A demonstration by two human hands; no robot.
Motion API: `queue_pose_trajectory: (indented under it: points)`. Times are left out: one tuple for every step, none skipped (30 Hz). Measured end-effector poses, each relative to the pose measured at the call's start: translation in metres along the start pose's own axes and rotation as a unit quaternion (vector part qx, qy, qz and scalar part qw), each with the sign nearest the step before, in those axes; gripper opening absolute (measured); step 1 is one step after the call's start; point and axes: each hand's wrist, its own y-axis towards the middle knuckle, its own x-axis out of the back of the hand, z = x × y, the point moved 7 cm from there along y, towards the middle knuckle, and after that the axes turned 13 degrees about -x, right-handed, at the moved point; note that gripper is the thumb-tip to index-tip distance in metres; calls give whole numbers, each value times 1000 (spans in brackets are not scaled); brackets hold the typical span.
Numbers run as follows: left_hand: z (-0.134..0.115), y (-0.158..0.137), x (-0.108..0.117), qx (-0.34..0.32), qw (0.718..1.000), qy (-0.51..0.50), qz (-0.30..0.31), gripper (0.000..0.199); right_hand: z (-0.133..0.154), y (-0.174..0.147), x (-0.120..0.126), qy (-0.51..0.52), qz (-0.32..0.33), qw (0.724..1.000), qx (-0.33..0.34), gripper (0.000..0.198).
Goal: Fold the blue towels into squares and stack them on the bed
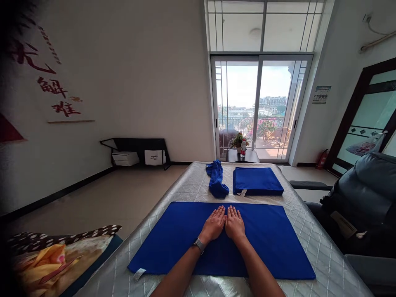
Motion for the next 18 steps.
queue_pose_trajectory:
  points:
    - [0,-1,0,-3,1000,4,3,52,-1,-1,1,1,4,1000,-3,61]
    - [2,-3,1,-5,1000,9,8,52,-4,-3,3,-1,9,1000,-8,62]
    - [5,-7,1,-7,1000,14,14,52,-11,-4,5,-4,13,1000,-16,63]
    - [11,-13,2,-7,1000,21,21,52,-21,-6,8,-9,15,999,-28,64]
    - [21,-22,5,-3,999,30,26,52,-35,-9,11,-16,15,999,-41,65]
    - [33,-34,8,5,999,42,32,52,-52,-13,16,-24,12,998,-58,66]
    - [49,-50,12,18,998,55,39,52,-71,-17,21,-31,6,996,-78,65]
    - [67,-69,17,34,996,70,45,52,-91,-22,26,-34,-4,994,-101,64]
    - [87,-91,22,52,993,87,55,51,-110,-27,32,-33,-19,991,-128,62]
    - [108,-114,28,70,990,105,59,51,-126,-33,38,-28,-39,988,-149,60]
    - [127,-138,33,78,988,119,66,51,-138,-39,43,-23,-54,985,-163,58]
    - [144,-161,39,86,985,133,72,51,-143,-44,45,-19,-66,983,-171,56]
    - [160,-184,45,96,982,146,74,52,-144,-49,46,-17,-72,983,-170,56]
    - [174,-204,50,109,979,154,76,52,-140,-53,45,-16,-74,983,-165,55]
    - [183,-220,56,117,977,158,76,52,-133,-57,43,-17,-74,984,-159,53]
    - [189,-232,61,122,977,159,74,52,-125,-60,42,-17,-73,985,-154,49]
    - [191,-239,67,124,977,157,70,52,-116,-62,41,-16,-77,986,-147,47]
    - [190,-242,72,124,978,153,65,52,-108,-64,41,-15,-85,987,-139,44]
